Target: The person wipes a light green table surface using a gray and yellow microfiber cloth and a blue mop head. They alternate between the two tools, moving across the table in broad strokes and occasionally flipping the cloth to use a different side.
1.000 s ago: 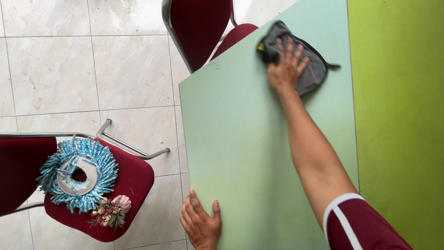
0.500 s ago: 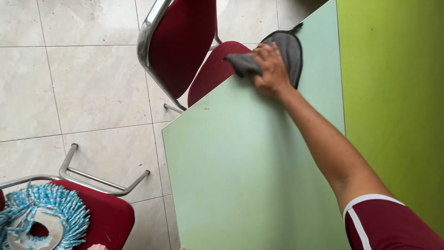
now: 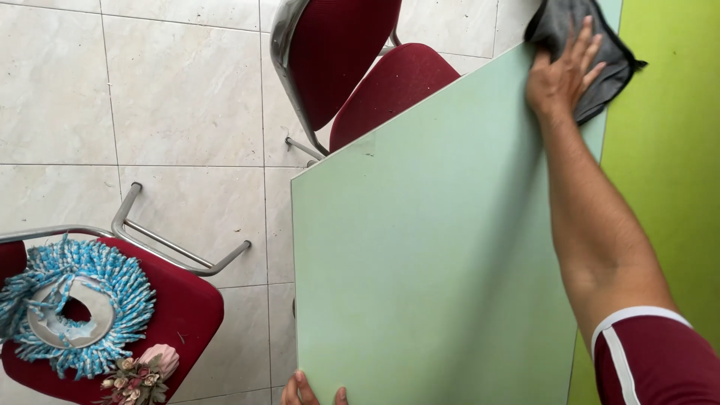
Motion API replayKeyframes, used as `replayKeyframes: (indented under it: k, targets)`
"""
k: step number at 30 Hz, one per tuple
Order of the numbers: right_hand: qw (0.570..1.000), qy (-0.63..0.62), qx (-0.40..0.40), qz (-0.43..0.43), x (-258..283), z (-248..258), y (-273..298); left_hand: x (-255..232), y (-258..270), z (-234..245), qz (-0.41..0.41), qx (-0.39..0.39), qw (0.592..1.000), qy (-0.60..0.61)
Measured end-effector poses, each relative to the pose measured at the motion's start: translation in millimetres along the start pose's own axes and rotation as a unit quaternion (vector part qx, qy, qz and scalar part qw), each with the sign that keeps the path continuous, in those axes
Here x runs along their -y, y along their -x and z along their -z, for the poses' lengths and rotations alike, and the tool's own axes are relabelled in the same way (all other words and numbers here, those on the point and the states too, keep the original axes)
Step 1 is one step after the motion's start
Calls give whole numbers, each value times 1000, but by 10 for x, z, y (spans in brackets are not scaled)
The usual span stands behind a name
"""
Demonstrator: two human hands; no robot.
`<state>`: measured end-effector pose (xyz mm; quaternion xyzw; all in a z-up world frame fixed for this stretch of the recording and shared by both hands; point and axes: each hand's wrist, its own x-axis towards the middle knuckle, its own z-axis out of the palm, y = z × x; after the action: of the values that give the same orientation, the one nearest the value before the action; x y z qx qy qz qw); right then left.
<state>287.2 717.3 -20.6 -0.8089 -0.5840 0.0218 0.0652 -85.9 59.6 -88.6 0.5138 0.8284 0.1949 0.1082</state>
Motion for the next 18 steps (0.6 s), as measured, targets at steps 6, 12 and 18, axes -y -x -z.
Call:
replayKeyframes:
  k: [6, 12, 18]
  targets:
    - [976, -6, 23, 215, 899, 42, 1876, -509, -458, 581, -35, -66, 994, -81]
    - [782, -68, 198, 587, 1025, 413, 4328, -497, -540, 751, -68, 17, 991, -118]
    - [969, -45, 128, 208, -905, 370, 3284, -551, -604, 752, -60, 19, 991, -117]
